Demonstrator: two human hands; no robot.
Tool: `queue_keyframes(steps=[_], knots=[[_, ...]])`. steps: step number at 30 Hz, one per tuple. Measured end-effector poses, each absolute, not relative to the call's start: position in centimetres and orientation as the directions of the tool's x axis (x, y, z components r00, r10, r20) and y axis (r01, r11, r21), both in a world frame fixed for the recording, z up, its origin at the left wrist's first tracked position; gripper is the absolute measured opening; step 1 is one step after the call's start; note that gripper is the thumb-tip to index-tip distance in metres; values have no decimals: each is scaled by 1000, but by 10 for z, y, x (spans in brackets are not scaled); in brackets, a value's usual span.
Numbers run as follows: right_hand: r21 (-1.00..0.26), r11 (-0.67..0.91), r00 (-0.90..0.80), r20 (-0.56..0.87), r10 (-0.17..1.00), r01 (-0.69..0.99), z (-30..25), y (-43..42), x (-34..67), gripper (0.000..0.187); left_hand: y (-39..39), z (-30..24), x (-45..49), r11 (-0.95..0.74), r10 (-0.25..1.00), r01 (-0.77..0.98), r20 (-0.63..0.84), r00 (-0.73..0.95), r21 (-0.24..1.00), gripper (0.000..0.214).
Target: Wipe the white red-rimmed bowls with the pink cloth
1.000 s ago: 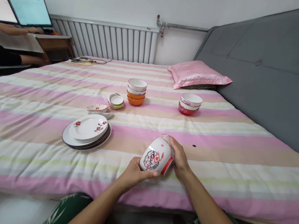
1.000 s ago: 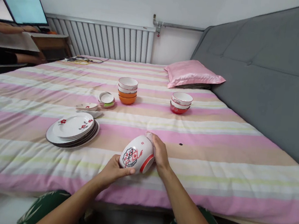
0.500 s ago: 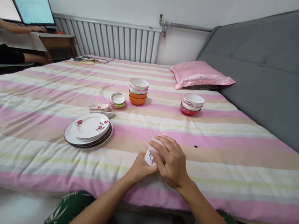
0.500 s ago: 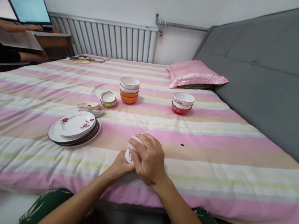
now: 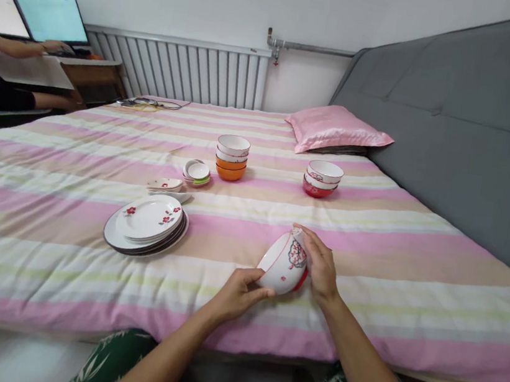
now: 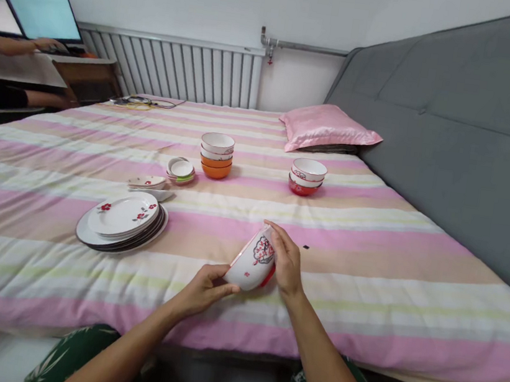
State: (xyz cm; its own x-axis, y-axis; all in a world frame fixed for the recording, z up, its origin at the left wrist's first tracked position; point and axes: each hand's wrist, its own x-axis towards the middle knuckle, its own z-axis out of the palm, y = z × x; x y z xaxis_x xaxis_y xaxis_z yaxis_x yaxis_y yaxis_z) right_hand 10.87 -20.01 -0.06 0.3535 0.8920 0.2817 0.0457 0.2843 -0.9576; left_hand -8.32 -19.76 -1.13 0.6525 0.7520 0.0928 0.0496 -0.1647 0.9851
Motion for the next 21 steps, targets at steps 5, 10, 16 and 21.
queue_keyframes(steps=[5,10,16,21], knots=[[-907,363,247,410,878,214,6,-212,88,32,-204,5,-97,-95,772,2,72,631,996,28],[-524,615,-118,697,707,589,26,-232,67,34,-198,3,-101,13,796,-132,70,602,991,27],[-258,653,-304,725,618,712,28,-236,55,30,-192,3,-100,-41,819,-150,119,561,988,25],[-298,596,-226,728,647,745,24,-226,62,30,-192,-7,-97,-8,794,31,-12,607,1000,27]])
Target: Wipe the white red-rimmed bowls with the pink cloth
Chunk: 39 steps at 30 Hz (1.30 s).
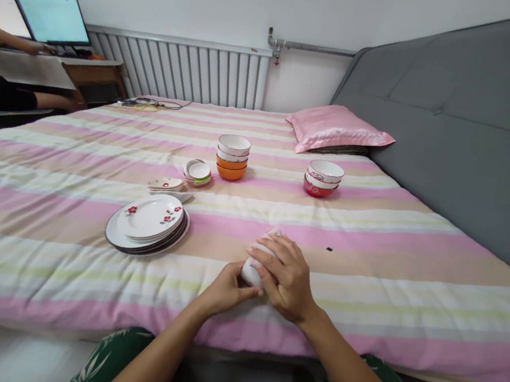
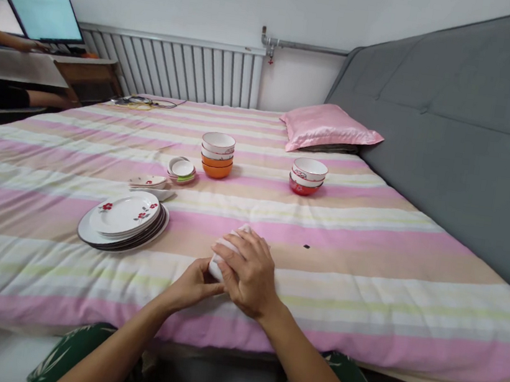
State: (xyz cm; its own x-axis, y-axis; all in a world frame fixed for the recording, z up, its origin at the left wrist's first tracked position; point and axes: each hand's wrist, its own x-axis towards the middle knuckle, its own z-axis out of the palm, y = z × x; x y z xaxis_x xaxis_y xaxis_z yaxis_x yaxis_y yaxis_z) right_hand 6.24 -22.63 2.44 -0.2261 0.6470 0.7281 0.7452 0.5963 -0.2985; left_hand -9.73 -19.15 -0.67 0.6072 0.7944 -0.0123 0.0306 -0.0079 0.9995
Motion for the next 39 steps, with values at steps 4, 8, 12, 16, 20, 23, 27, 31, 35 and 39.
queue_keyframes(steps=[4,8,12,16,20,23,27,31,35,39], knots=[[-399,573,-134,728,673,716,21,-217,74,31,-187,-19,-94,-124,839,173,10,544,977,28],[-501,531,-11,720,693,683,18,-209,83,32,-184,-23,-93,-161,821,137,55,568,977,31],[-433,543,-45,751,658,719,18,-211,81,33,-187,-17,-92,-125,796,83,50,603,989,31],[-266,564,-188,761,621,782,20,-220,67,31,-190,-6,-93,-130,821,27,92,563,991,24],[-144,606,-321,741,590,782,18,-224,52,29,-188,-1,-95,-104,863,-13,97,496,995,20],[-116,620,-361,725,587,776,16,-221,48,29,-187,-1,-97,-91,875,-26,92,476,996,18],[-140,596,-339,710,617,791,16,-215,48,28,-187,-6,-96,-63,852,-1,54,520,998,17],[-144,592,-332,713,617,793,17,-215,47,28,-186,-18,-96,-99,860,84,43,509,992,23],[-127,596,-338,722,604,793,13,-215,43,28,-183,-23,-96,-129,886,74,81,457,989,32],[-108,601,-357,717,599,792,5,-212,40,29,-182,-21,-94,-168,901,29,142,409,985,42]])
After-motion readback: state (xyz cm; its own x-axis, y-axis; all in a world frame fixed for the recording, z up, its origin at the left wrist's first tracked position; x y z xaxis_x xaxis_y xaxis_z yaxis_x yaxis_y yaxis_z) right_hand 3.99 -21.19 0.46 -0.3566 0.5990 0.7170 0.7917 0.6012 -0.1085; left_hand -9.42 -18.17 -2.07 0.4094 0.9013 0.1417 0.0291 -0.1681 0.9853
